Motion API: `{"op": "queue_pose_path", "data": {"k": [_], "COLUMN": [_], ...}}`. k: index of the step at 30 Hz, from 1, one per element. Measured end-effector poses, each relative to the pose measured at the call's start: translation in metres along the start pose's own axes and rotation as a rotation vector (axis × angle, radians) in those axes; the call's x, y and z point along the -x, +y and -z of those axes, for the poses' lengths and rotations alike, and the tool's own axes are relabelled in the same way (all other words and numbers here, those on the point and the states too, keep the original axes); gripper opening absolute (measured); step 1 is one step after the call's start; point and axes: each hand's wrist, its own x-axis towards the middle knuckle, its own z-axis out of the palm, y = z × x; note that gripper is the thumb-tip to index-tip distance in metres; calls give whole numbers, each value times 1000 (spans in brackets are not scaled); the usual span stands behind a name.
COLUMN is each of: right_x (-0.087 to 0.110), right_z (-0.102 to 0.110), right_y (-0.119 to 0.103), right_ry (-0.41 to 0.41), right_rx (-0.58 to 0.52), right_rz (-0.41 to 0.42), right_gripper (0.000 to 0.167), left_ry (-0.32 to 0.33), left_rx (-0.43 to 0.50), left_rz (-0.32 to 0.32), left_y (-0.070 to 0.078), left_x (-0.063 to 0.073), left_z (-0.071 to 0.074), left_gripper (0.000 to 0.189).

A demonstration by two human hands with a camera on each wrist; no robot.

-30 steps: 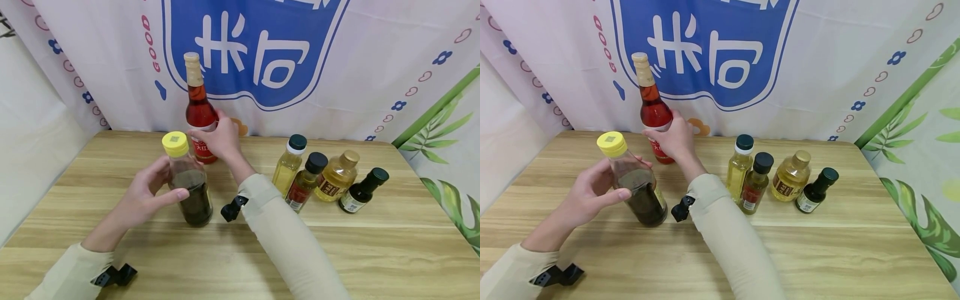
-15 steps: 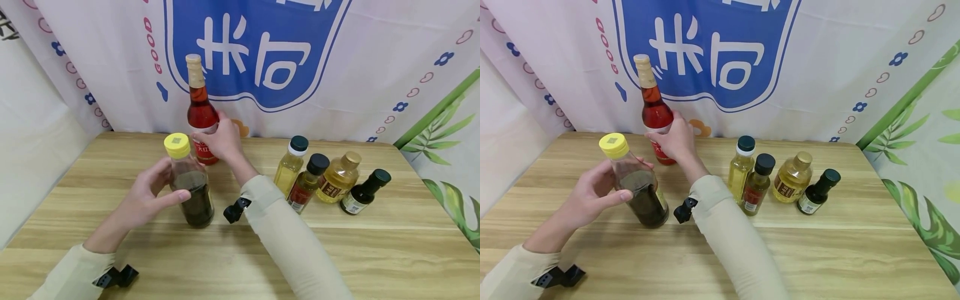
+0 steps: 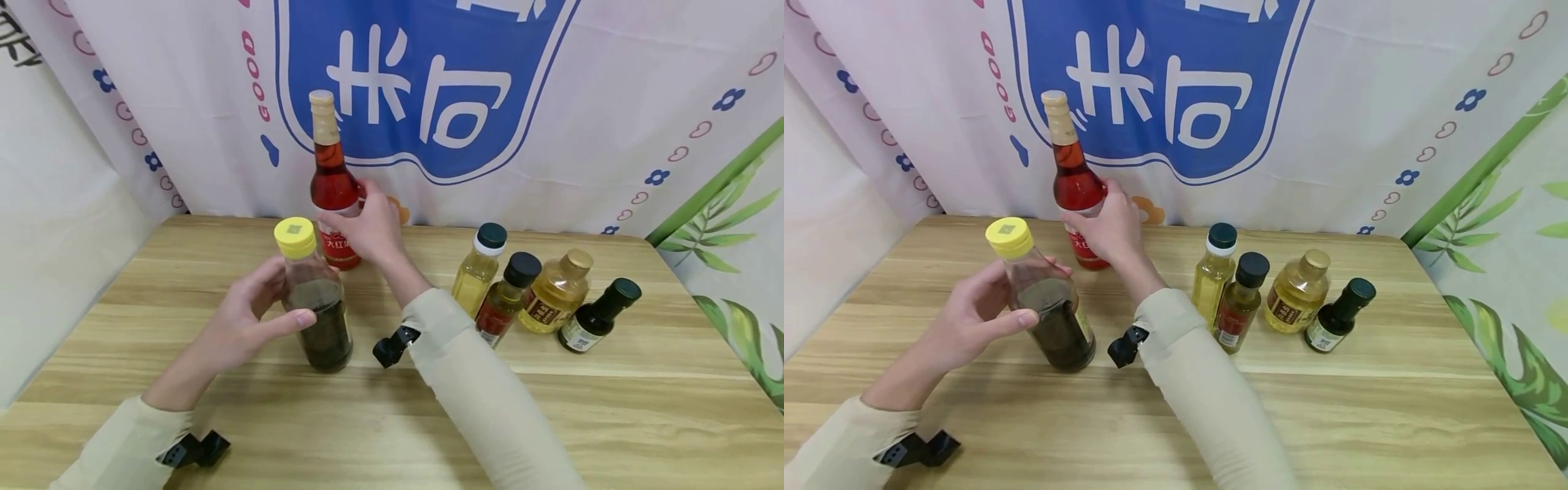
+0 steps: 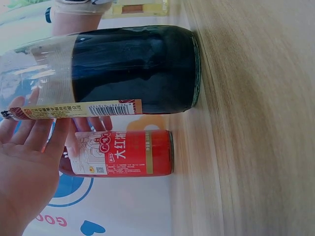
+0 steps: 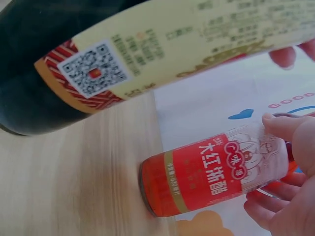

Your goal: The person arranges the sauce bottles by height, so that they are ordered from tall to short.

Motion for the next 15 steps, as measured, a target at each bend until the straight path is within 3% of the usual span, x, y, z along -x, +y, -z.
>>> {"op": "queue_pose_path", "data": {"k": [8, 15], "right_x": [11, 29], "right_z": [16, 45], "right_y": [-16, -38], "right_ry": [29, 56], "right_rx": [-57, -69], "right_rz": [19, 77], "right_gripper": [78, 81], "left_ry": [12, 10], "left_rx": [7, -3], "left_rz": [-20, -19], "left_y": [-1, -2], "left_x": [0, -1], "left_z": [-1, -1], "left_gripper": [53, 53]}}
